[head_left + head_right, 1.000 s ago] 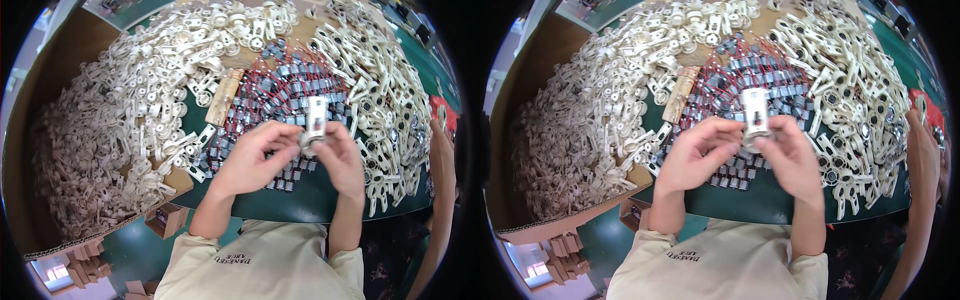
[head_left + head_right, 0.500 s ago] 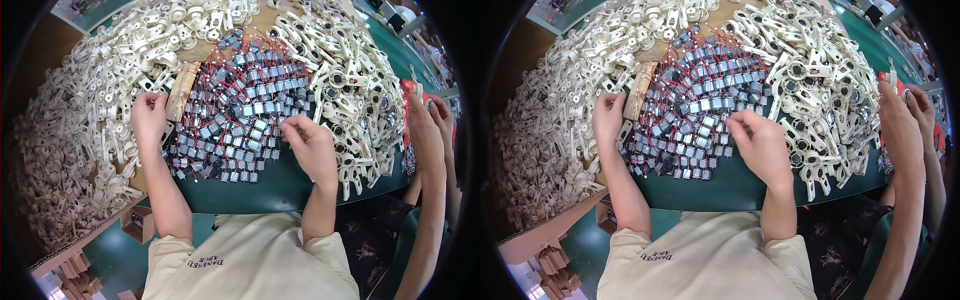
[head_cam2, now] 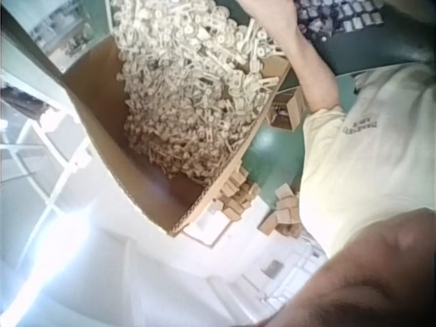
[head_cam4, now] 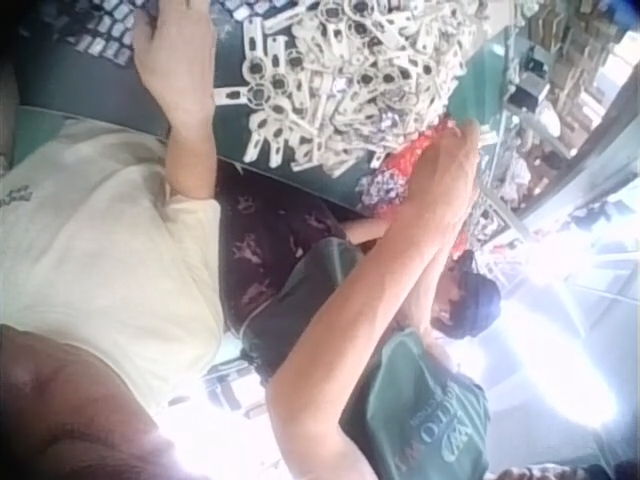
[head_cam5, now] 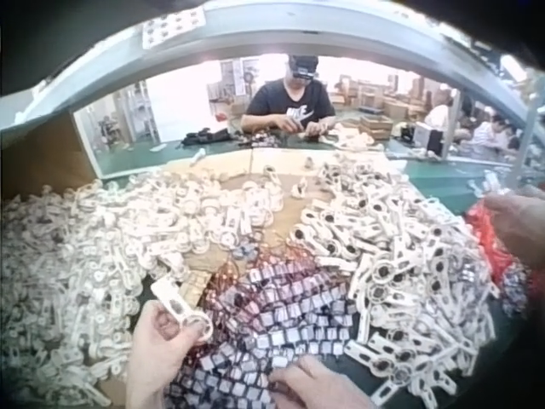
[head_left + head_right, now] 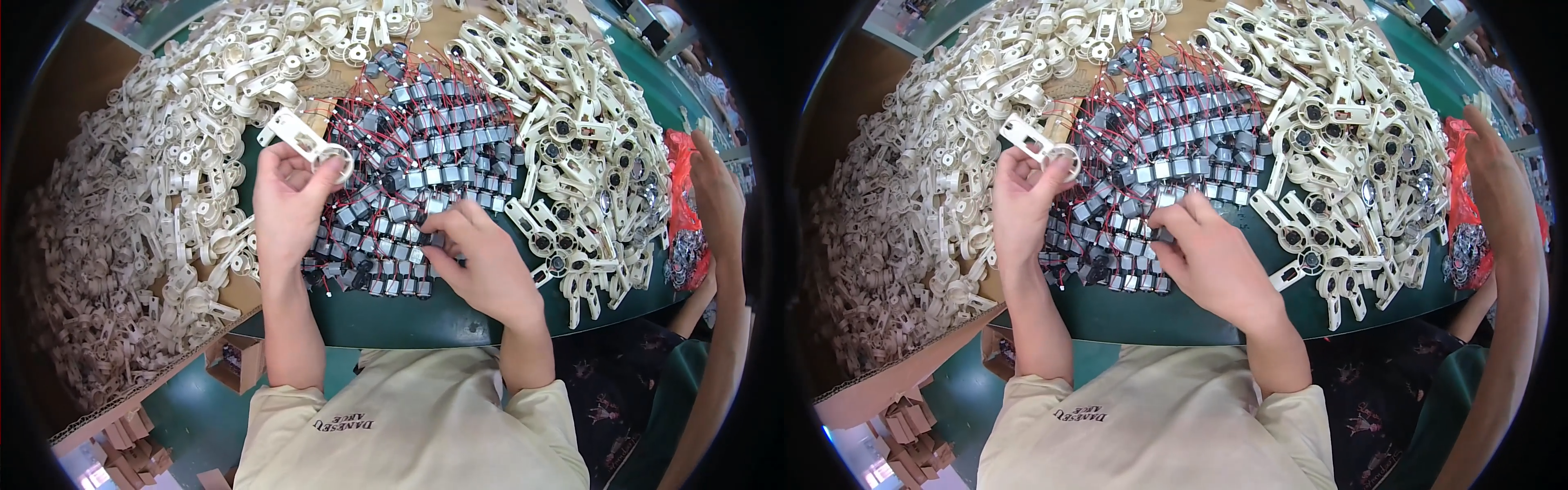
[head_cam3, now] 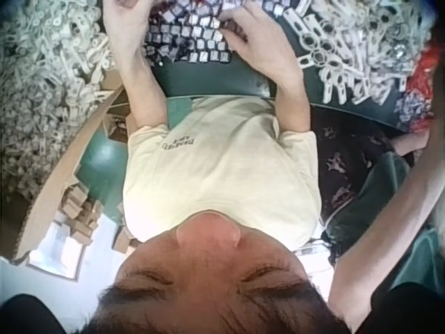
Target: The person assembles small mechanical components by manually fitting bearings into plastic housings.
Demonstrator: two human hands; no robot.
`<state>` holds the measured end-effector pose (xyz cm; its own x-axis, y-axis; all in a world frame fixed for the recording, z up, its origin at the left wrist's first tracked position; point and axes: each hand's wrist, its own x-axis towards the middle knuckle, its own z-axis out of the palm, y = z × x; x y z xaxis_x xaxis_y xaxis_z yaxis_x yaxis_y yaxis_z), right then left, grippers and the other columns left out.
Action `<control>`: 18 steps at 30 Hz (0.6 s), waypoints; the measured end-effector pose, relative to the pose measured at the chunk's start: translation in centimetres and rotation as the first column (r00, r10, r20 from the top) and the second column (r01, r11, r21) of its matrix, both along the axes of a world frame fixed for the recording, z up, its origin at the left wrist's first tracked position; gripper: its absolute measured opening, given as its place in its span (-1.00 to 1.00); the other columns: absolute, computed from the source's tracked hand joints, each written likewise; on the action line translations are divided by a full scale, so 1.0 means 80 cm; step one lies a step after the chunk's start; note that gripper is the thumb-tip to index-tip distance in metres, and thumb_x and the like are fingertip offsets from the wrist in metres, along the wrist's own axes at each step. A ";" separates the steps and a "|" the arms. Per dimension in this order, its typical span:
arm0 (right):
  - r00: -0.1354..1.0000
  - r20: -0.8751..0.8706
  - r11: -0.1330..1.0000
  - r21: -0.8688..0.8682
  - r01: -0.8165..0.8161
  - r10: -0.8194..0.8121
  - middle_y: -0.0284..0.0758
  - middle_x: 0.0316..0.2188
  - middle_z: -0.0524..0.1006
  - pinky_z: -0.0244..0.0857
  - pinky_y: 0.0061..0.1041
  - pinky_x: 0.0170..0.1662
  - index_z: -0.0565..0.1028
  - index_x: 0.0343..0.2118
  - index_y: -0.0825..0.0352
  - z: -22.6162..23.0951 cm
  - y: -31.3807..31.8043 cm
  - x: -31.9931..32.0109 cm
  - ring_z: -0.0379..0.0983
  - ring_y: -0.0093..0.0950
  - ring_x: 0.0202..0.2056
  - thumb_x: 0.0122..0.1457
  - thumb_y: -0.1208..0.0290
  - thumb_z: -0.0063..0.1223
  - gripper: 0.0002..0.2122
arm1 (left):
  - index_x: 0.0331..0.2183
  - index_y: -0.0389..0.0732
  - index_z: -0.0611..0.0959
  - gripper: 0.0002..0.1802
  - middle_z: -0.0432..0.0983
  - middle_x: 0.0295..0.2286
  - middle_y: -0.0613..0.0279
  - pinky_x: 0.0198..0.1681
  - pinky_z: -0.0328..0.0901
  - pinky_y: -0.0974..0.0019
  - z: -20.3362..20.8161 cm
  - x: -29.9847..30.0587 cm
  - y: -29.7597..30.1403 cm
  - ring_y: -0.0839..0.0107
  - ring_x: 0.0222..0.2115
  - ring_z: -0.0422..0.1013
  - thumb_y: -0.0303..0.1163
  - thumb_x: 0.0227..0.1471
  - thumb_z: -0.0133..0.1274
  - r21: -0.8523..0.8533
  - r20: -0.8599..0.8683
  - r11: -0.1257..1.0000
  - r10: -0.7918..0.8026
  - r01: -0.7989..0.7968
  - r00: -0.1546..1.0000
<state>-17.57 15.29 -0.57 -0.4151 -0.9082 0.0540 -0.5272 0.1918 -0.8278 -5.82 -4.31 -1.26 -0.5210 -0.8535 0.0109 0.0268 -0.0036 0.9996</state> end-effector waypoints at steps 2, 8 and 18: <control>0.909 0.416 0.996 -0.054 0.068 -0.040 -0.30 -0.37 0.43 0.37 -0.56 -0.40 0.48 -0.30 0.34 -0.002 0.011 -0.003 0.49 -0.50 -0.46 0.05 0.55 0.16 -0.85 | -0.16 -0.34 0.47 -0.71 0.51 -0.31 0.20 -0.35 0.43 0.47 0.012 0.001 0.008 0.51 -0.34 0.47 -0.50 0.06 0.12 0.113 0.013 0.984 -0.140 0.138 0.990; 0.993 0.117 0.999 -0.035 -0.004 0.008 -0.32 -0.39 0.43 0.36 -0.55 -0.42 0.48 -0.25 0.31 -0.005 -0.005 0.001 0.48 -0.50 -0.47 -0.01 0.42 0.28 -0.73 | -0.07 -0.29 0.42 -0.66 0.54 -0.32 0.19 -0.61 0.27 0.55 0.008 0.005 0.022 0.55 -0.55 0.47 -0.48 0.10 0.07 0.140 0.018 0.973 -0.189 0.185 0.982; 0.914 -0.405 0.998 0.052 0.020 0.003 -0.28 -0.41 0.37 0.33 -0.34 -0.37 0.45 -0.21 0.26 -0.008 -0.008 0.044 0.42 -0.30 -0.45 -0.03 0.38 0.26 -0.69 | 0.13 -0.31 0.27 -0.55 0.46 -0.18 0.07 -0.26 0.49 0.26 0.016 0.005 0.014 0.19 -0.28 0.53 -0.39 0.24 -0.17 0.341 -0.332 0.826 -0.341 0.449 0.880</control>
